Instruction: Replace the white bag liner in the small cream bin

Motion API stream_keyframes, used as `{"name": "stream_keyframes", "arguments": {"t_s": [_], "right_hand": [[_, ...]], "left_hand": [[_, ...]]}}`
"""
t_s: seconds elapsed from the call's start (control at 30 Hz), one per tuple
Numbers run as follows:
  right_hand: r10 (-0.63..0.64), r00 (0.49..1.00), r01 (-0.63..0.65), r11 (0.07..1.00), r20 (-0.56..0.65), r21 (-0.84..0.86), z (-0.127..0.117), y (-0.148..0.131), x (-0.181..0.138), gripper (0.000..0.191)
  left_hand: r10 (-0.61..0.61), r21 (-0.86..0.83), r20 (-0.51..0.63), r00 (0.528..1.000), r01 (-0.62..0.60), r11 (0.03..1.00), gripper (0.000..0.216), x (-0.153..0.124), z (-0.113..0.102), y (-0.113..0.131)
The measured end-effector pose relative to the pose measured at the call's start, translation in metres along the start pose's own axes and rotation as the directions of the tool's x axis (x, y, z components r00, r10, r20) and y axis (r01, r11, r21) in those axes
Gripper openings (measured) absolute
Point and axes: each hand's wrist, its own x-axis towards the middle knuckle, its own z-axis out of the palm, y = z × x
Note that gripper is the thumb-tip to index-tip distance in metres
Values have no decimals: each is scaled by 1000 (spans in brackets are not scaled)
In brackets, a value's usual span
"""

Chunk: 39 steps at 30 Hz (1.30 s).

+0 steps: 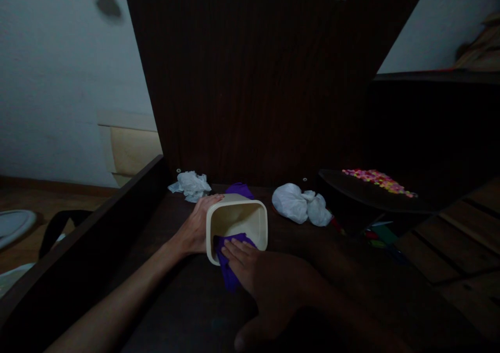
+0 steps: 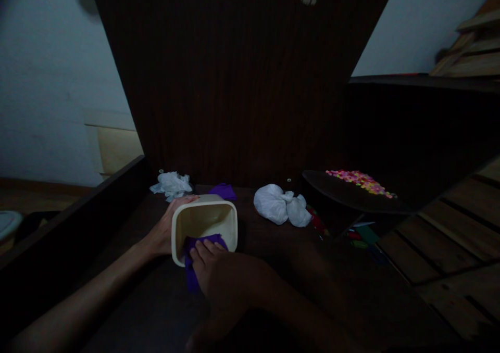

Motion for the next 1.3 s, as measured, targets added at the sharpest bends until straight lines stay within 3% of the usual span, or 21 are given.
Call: {"name": "stream_keyframes", "arguments": {"t_s": [0.1,0.23,0.37,0.47,0.6,0.83,0.97,1.07,1.3], "right_hand": [[154,987,-152,988,54,-36,-7,0,5,123],[324,937,-308,942,131,-132,-17,3,39,138],[353,921,-321,927,165,-191,-22,9,75,140],[303,929,-260,943,211,-206,-25,10,85,129],[211,949,-162,964,234,-209,-26,6,78,111],[134,980,-112,983,145,-148,-19,-5,43,131],[252,960,-240,965,118,-109,-19,-23,13,119],[342,934,-326,935,108,-141,-22,-31,1,120],[383,911,-345,910,151,-228,-21,-5,34,132]], "left_hand": [[-7,-4,-25,1000,7,1000,108,4,1,4],[16,-20,-53,998,-17,1000,105,7,2,9],[6,7,-40,999,-6,1000,100,3,2,7],[-4,26,-23,1000,4,1000,93,-1,1,4],[-11,31,-23,1000,12,999,88,0,2,3],[-12,-22,3,1000,12,1000,84,2,2,2],[-8,-16,14,1000,8,1000,91,3,0,2],[-14,-6,29,999,15,1000,97,5,-2,4],[31,-17,6,999,-31,999,99,10,-2,11]]}}
